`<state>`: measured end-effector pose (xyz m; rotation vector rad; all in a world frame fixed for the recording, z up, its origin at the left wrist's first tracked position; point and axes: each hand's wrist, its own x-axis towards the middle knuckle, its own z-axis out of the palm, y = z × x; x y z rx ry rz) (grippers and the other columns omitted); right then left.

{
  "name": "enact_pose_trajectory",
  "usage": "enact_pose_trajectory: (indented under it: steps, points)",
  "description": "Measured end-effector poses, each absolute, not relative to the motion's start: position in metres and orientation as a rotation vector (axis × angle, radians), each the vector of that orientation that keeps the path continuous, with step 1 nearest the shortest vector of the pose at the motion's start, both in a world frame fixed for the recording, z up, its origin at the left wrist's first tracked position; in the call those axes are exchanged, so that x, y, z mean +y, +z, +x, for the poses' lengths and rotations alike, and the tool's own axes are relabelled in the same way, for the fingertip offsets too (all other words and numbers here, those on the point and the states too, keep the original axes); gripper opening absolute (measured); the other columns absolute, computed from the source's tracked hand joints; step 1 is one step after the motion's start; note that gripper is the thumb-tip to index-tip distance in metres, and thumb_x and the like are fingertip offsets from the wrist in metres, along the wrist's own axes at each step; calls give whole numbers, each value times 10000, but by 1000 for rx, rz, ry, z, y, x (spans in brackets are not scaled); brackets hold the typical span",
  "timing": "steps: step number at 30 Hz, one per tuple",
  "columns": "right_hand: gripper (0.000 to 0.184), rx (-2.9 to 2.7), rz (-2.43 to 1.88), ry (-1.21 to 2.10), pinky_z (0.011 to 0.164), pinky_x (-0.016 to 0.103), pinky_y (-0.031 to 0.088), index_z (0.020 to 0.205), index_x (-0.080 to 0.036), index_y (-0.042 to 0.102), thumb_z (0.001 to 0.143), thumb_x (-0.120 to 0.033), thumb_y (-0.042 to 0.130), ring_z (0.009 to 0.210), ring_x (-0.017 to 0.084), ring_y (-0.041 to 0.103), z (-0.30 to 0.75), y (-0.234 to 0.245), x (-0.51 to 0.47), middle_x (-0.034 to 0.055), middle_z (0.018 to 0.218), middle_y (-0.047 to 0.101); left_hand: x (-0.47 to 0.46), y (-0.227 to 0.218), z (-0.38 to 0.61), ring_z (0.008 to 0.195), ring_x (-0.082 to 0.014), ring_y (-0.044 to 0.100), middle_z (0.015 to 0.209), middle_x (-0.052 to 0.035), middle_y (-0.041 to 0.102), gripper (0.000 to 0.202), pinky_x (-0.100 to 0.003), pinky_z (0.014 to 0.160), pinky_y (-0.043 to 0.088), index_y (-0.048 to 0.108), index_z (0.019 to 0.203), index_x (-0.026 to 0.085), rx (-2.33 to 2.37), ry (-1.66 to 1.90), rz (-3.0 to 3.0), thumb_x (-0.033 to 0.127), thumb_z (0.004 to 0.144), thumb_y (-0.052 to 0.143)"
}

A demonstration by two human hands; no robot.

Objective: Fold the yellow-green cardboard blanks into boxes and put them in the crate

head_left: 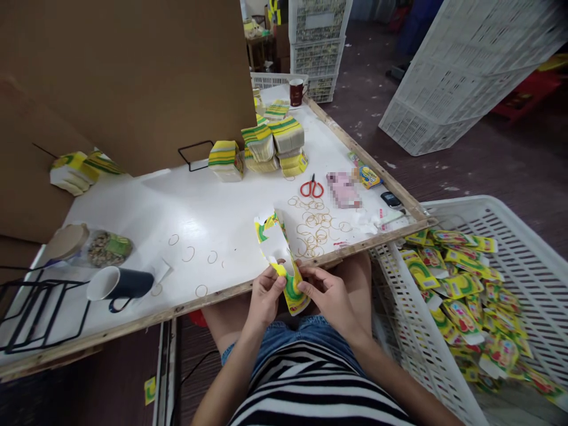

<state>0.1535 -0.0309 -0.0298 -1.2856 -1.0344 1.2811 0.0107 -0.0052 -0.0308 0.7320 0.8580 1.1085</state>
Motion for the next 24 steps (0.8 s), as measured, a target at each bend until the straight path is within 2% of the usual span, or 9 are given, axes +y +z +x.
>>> enact_pose_trajectory:
  steps: [4, 8, 11, 13, 15, 16, 18, 21, 24]
  points:
    - [269, -1086, -1305, 1235, 739, 321, 530, 903, -159, 702, 820, -404, 629, 816, 212, 654, 154, -28, -30, 76, 871, 727, -8, -34, 11, 779, -204, 689, 846, -65, 748, 425, -293, 725, 535, 678, 1021, 154, 941, 1099, 790, 451, 722, 734]
    - [322, -1174, -1340, 1193, 650, 283, 513, 977, -152, 693, 771, -400, 684, 711, 180, 618, 154, -29, -31, 54, 826, 715, -10, -30, 13, 744, -179, 667, 841, -61, 737, 419, -266, 699, 522, 686, 979, 143, 1032, 1116, 920, 477, 729, 715]
    - [271, -1178, -1356, 1181, 604, 263, 498, 840, -148, 690, 797, -413, 650, 650, 163, 594, 153, -31, -31, 31, 712, 681, -10, -26, 16, 715, -167, 651, 801, -54, 719, 374, -264, 692, 520, 673, 906, 136, 1110, 1112, 987, 481, 763, 675]
    - [292, -1149, -1370, 1144, 588, 257, 490, 712, -154, 651, 828, -418, 608, 625, 156, 582, 153, -33, -31, 19, 640, 642, -11, -24, 17, 703, -162, 648, 806, -46, 709, 344, -269, 689, 525, 640, 947, 147, 1151, 1097, 1019, 450, 786, 657]
    - [285, -1143, -1390, 1090, 586, 257, 486, 690, -162, 627, 835, -406, 601, 616, 154, 575, 153, -34, -30, 15, 630, 629, -13, -22, 17, 704, -152, 651, 840, -27, 701, 386, -275, 708, 532, 555, 1091, 185, 1186, 1096, 1048, 379, 782, 681]
    - [250, -1149, -1390, 1068, 592, 259, 487, 733, -164, 633, 832, -393, 609, 625, 155, 578, 154, -35, -29, 16, 655, 638, -14, -21, 17, 698, -143, 651, 859, -14, 697, 455, -278, 721, 534, 490, 1159, 212, 1197, 1100, 1058, 338, 774, 696]
    - [220, -1166, -1361, 1043, 612, 264, 494, 934, -169, 637, 825, -360, 630, 665, 162, 596, 156, -35, -27, 30, 760, 670, -16, -19, 15, 684, -127, 652, 899, 0, 691, 572, -289, 743, 539, 367, 1237, 258, 1189, 1094, 1071, 279, 774, 703]
    - [440, -1207, -1247, 1059, 612, 258, 501, 1250, -202, 505, 843, -320, 622, 695, 152, 606, 162, -33, -25, 56, 944, 674, -17, -14, 7, 782, -151, 675, 987, -33, 690, 640, -315, 775, 540, 260, 1316, 284, 1080, 1053, 1096, 258, 817, 660]
    - [410, -1293, -1120, 1148, 655, 256, 512, 1275, -230, 503, 879, -304, 578, 752, 147, 619, 171, -30, -23, 63, 1037, 654, -14, -9, -2, 928, -198, 669, 1063, -81, 682, 636, -333, 818, 530, 276, 1370, 266, 945, 954, 1144, 252, 843, 632]
